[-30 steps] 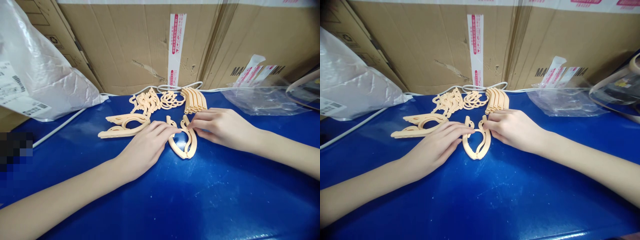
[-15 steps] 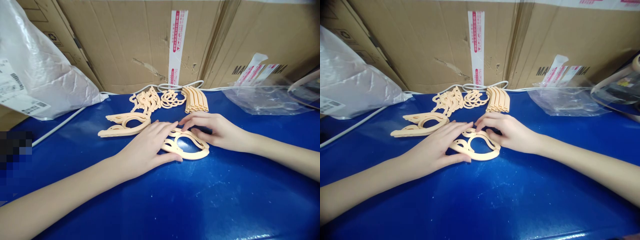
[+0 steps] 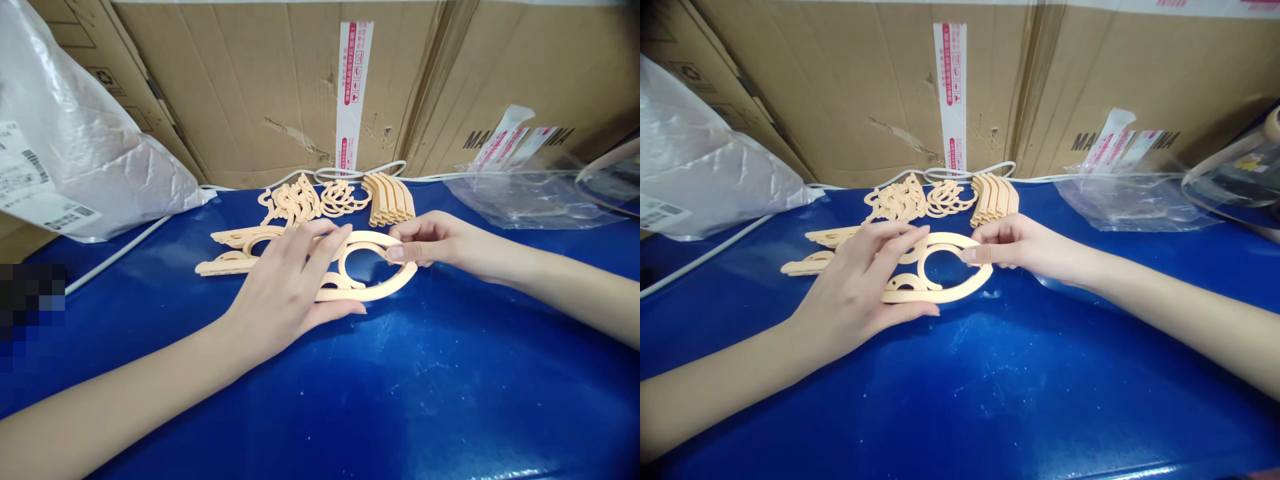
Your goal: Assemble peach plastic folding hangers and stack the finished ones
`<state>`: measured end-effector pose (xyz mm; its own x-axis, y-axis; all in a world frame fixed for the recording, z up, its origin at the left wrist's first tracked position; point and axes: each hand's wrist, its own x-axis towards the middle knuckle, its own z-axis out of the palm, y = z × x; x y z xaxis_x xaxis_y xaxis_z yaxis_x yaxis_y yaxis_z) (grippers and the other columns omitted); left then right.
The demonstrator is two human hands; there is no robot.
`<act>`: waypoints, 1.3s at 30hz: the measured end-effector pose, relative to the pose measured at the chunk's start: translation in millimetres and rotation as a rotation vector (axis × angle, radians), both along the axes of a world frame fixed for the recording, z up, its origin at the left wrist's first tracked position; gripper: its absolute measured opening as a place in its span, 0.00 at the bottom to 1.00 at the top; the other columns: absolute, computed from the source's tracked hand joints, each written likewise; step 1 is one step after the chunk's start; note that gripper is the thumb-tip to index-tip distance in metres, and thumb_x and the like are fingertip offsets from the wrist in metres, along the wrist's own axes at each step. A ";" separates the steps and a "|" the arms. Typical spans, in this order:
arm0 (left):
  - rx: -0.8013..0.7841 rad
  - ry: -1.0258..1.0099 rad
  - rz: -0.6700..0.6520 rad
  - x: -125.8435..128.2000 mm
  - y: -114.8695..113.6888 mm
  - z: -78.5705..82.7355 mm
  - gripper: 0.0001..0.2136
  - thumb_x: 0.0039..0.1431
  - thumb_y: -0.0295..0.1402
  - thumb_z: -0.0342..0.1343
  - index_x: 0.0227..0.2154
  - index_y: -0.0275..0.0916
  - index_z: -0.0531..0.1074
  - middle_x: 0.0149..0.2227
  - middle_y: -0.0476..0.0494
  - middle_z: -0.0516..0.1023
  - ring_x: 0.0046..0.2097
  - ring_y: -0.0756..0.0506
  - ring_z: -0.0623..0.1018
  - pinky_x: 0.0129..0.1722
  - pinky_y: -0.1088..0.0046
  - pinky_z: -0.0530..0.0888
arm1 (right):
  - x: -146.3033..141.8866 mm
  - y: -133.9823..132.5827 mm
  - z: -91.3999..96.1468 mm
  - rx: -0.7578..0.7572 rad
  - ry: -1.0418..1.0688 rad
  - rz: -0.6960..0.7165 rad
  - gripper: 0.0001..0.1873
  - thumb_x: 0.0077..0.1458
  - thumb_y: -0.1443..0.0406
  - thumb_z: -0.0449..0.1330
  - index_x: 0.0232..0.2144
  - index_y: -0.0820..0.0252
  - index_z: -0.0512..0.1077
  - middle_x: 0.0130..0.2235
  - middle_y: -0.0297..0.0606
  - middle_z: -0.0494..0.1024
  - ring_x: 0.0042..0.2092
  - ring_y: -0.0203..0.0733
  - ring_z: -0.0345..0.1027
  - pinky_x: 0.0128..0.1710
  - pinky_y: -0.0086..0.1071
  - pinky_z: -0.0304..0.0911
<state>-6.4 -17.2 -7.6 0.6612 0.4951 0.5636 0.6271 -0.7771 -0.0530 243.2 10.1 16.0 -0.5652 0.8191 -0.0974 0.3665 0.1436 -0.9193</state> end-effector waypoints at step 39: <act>-0.015 0.093 -0.004 1.7 1.8 -4.5 0.43 0.55 0.58 0.53 0.60 0.21 0.58 0.54 0.28 0.70 0.55 0.35 0.70 0.57 0.58 0.66 | -1.9 -1.8 -10.3 -0.067 0.033 -0.026 0.16 0.52 0.57 0.65 0.22 0.61 0.69 0.21 0.26 0.57 0.23 0.29 0.45 0.22 0.31 0.38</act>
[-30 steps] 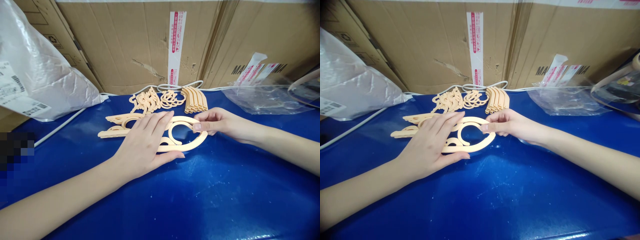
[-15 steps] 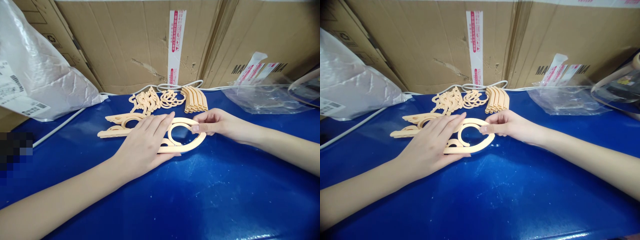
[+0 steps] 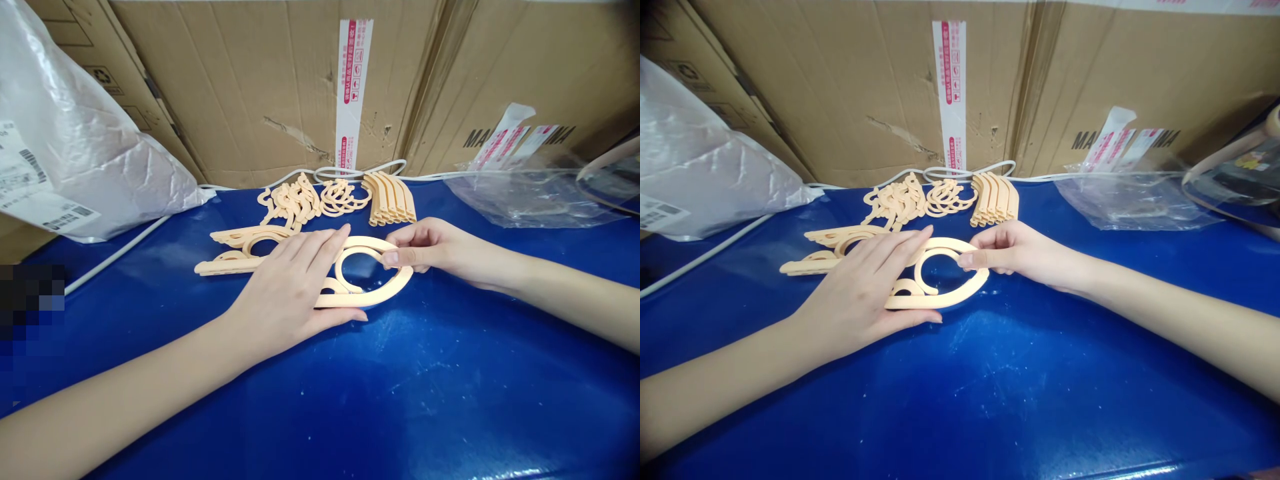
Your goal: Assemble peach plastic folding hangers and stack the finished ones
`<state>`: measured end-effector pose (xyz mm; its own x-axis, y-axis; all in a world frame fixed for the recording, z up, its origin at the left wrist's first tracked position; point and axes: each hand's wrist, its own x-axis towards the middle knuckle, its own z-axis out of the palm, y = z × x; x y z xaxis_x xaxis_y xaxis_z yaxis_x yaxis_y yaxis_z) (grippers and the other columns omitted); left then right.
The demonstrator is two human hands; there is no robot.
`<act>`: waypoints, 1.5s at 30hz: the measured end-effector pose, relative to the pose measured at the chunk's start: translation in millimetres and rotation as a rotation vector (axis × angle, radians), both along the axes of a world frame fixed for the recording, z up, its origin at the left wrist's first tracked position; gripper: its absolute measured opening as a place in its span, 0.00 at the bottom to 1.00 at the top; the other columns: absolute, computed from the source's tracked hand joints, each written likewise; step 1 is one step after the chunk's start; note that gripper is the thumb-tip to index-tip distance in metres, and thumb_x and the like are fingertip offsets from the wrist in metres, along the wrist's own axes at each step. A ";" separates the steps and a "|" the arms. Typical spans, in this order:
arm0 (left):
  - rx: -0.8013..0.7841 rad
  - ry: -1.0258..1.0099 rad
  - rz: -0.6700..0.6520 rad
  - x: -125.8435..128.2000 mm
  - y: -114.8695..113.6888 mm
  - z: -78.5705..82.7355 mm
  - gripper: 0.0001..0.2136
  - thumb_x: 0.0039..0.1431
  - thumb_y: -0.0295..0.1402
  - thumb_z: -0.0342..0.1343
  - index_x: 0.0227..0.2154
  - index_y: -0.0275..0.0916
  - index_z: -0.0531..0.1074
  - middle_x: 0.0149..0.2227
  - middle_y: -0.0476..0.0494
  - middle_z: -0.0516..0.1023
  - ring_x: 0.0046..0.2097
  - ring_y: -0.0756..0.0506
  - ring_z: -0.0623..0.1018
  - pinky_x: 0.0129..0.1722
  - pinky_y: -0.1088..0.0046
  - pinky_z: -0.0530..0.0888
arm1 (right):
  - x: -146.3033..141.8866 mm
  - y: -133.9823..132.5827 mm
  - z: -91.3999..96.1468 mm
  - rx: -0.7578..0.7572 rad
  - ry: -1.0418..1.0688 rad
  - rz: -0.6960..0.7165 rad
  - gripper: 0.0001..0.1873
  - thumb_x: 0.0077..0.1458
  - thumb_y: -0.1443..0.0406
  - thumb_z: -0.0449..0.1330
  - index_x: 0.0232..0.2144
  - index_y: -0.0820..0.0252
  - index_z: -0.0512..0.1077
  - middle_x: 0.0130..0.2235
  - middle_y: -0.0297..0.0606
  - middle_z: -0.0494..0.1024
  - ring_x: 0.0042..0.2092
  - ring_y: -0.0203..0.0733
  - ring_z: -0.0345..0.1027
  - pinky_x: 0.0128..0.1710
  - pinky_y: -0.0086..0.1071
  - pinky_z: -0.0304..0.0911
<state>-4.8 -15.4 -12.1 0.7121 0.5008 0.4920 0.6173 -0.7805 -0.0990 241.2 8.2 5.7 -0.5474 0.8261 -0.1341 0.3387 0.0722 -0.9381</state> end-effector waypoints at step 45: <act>-0.049 0.037 -0.020 -0.7 -0.1 2.0 0.36 0.60 0.50 0.54 0.61 0.25 0.56 0.56 0.29 0.67 0.56 0.36 0.68 0.56 0.57 0.65 | -2.0 -0.8 -1.5 -0.023 0.016 -0.030 0.16 0.50 0.55 0.66 0.22 0.61 0.71 0.20 0.26 0.59 0.22 0.28 0.45 0.21 0.30 0.39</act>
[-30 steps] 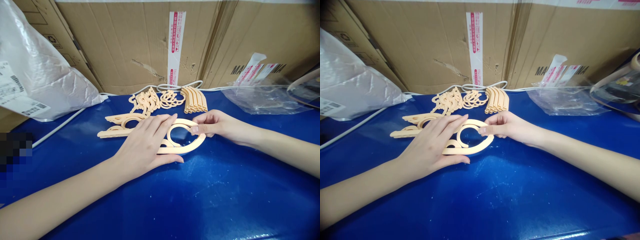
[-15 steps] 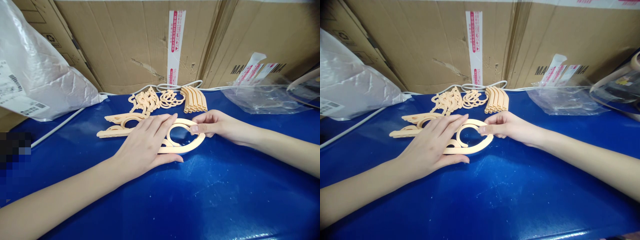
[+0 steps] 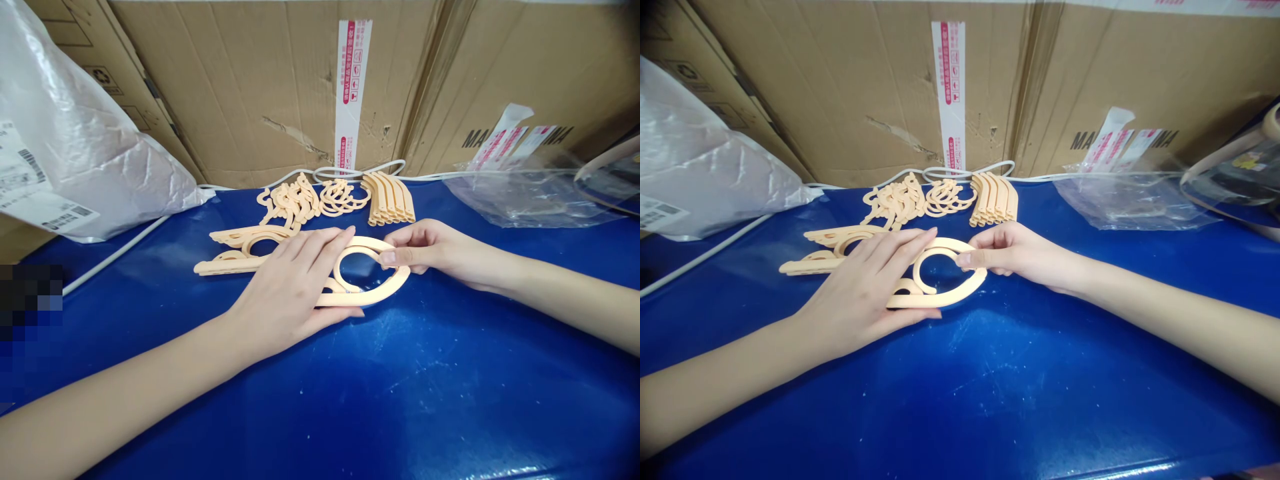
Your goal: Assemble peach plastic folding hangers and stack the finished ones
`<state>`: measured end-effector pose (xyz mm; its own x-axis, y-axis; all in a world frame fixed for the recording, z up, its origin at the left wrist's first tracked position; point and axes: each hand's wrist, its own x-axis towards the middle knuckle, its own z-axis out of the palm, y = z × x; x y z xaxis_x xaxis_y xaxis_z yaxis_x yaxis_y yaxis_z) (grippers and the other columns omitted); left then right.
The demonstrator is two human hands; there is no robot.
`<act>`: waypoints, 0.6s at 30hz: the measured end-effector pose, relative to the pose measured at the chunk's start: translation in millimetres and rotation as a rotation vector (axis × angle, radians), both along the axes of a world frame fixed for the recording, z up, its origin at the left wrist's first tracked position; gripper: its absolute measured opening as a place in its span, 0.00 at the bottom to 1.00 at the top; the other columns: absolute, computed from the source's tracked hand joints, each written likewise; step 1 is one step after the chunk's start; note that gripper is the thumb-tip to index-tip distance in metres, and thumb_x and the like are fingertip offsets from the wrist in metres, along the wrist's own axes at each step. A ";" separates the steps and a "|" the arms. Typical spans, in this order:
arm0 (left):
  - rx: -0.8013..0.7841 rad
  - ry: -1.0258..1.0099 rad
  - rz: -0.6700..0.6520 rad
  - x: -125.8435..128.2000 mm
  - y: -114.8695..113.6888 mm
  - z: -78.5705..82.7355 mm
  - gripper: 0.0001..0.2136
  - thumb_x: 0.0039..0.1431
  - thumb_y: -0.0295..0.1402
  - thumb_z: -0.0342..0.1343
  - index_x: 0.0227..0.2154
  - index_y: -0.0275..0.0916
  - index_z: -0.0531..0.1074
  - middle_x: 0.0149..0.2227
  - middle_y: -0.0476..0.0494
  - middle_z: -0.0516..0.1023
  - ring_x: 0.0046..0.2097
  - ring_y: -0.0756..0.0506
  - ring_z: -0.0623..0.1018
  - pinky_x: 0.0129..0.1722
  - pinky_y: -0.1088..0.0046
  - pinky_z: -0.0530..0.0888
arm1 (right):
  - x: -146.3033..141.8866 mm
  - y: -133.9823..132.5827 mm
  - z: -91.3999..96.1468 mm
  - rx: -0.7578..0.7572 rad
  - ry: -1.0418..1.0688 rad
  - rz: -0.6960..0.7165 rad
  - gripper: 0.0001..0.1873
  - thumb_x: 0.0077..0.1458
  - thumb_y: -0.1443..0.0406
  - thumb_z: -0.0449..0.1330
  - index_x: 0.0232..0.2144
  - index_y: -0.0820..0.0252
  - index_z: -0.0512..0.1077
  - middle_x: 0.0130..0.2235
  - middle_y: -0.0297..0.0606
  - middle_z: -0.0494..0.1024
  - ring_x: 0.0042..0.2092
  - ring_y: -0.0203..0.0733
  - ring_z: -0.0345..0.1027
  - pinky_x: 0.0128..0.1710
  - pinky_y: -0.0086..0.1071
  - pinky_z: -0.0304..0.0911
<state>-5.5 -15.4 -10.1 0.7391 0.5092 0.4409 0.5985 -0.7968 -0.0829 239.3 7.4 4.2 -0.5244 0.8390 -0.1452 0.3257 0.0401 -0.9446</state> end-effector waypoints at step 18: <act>-0.009 -0.027 -0.021 1.2 1.0 0.5 0.40 0.57 0.56 0.53 0.60 0.25 0.57 0.55 0.27 0.68 0.57 0.35 0.69 0.56 0.57 0.66 | 0.8 0.5 -0.1 -0.010 0.016 0.017 0.14 0.51 0.57 0.65 0.23 0.62 0.72 0.20 0.26 0.58 0.23 0.28 0.45 0.21 0.30 0.39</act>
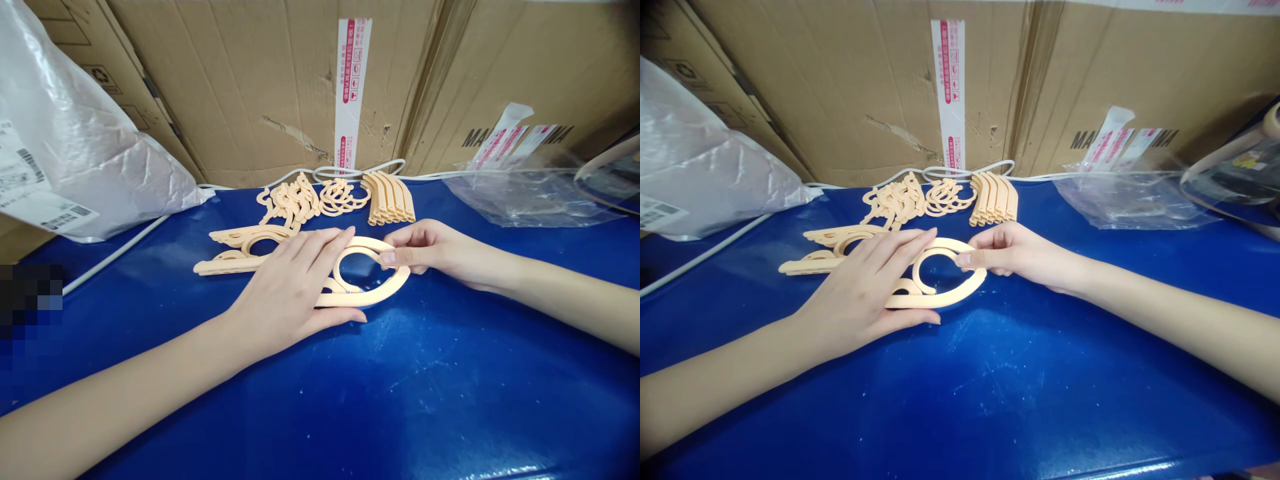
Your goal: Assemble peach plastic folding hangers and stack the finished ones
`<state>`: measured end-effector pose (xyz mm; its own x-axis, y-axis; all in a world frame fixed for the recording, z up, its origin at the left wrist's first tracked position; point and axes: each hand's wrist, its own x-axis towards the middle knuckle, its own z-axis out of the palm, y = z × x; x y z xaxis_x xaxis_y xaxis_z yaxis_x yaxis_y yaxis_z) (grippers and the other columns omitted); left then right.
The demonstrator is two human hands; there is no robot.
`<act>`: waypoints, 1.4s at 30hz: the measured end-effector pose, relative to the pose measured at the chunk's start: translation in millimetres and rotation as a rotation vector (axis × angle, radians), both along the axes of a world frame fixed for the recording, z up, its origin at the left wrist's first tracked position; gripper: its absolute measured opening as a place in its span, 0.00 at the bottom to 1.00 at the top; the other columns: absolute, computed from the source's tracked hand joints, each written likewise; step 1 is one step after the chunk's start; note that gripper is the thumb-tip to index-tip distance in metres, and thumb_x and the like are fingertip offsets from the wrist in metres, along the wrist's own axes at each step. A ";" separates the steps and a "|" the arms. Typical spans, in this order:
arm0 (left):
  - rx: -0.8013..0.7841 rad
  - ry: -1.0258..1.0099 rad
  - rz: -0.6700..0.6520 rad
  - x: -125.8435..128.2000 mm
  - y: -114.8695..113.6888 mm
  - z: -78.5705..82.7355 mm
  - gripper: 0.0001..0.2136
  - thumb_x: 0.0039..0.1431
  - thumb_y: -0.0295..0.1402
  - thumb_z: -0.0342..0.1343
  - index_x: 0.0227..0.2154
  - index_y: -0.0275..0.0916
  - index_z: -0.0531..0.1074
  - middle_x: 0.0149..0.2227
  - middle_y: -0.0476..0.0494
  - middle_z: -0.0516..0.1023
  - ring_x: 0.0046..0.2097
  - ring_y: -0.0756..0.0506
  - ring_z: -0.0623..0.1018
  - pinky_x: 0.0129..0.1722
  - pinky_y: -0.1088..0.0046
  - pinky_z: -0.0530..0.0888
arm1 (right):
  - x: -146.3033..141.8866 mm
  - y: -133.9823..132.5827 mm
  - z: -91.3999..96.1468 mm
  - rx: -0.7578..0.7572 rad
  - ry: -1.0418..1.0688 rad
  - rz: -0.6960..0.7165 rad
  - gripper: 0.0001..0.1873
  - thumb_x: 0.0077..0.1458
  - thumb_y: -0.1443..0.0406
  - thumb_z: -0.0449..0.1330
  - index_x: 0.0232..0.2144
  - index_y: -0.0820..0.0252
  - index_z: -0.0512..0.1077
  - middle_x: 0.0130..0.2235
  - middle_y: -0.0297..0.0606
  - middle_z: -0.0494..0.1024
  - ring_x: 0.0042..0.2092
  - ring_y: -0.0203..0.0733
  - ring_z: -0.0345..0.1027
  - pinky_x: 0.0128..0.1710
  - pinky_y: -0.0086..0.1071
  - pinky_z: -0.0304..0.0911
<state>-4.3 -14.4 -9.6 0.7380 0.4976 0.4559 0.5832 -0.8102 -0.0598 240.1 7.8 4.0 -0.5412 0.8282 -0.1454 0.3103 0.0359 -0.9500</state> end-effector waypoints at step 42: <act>-0.378 -0.092 0.259 -105.9 47.6 25.4 0.31 0.55 0.54 0.56 0.57 0.42 0.66 0.57 0.42 0.71 0.54 0.36 0.72 0.56 0.53 0.67 | 0.7 -4.0 -15.3 1.042 -0.526 0.269 0.20 0.64 0.59 0.52 0.54 0.59 0.69 0.59 0.44 0.68 0.58 0.46 0.63 0.58 0.44 0.58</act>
